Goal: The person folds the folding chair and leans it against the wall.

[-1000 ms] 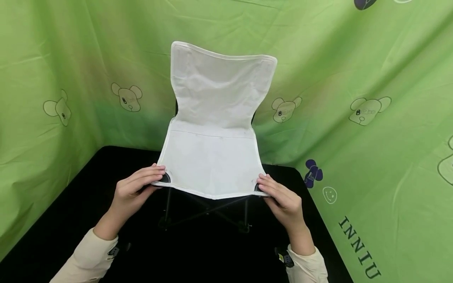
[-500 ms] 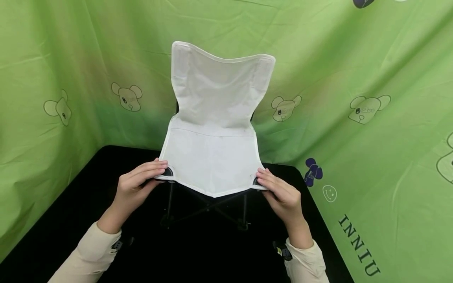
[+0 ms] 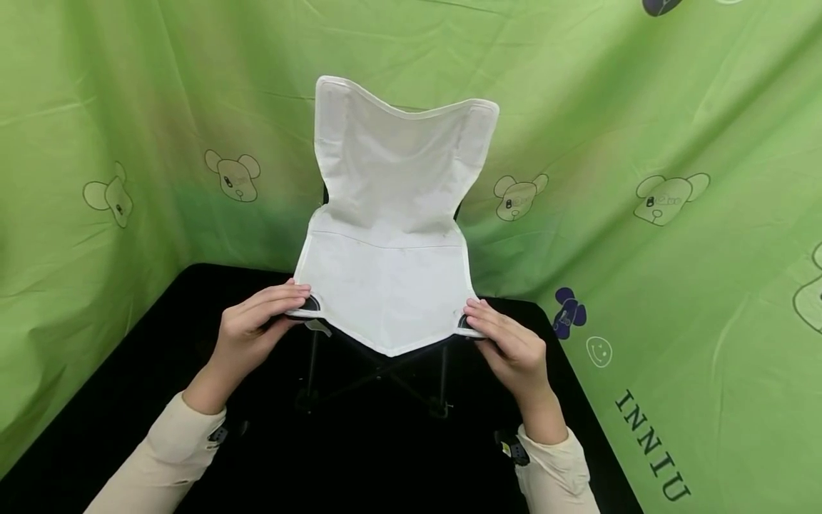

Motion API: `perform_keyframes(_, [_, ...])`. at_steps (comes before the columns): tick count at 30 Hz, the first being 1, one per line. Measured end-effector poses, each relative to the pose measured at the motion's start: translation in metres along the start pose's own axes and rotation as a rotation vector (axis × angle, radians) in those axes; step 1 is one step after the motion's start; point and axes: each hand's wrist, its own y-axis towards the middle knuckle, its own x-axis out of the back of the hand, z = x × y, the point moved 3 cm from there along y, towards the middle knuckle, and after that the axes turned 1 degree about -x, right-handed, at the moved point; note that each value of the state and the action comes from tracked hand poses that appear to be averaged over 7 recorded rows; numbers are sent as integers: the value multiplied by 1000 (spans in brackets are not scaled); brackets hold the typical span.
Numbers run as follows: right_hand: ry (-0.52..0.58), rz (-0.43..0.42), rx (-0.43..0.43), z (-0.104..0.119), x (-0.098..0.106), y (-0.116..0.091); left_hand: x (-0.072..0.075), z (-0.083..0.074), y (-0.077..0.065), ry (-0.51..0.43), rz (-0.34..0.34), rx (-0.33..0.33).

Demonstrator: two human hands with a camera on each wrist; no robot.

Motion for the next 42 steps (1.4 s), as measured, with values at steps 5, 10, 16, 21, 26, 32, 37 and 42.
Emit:
perform_keyframes(5, [-2, -5, 15, -1, 0, 4, -3, 2, 5, 3, -2, -18])
perform_keyframes(10, [-8, -17, 24, -2, 0, 8, -6, 5, 8, 4, 7, -25])
perform_keyframes(16, [-27, -33, 24, -2, 0, 12, -11, 9, 12, -4, 16, -31])
perform_keyframes(21, [-40, -37, 23, 0, 0, 17, -15, 10, 15, 7, 11, -32])
perform_keyframes(26, [-45, -39, 23, 1, -1, 21, -19, 11, 18, 4, 8, -21])
perform_keyframes(32, [-50, -39, 30, 0, -3, 25, -22, 15, 20, -13, 3, -8])
perform_keyframes(37, [-52, -45, 36, 1, -6, 29, -24, 18, 22, -34, -6, -6])
perform_keyframes(42, [-43, -55, 30, 3, -8, 34, -26, 19, 24, -51, -6, -2])
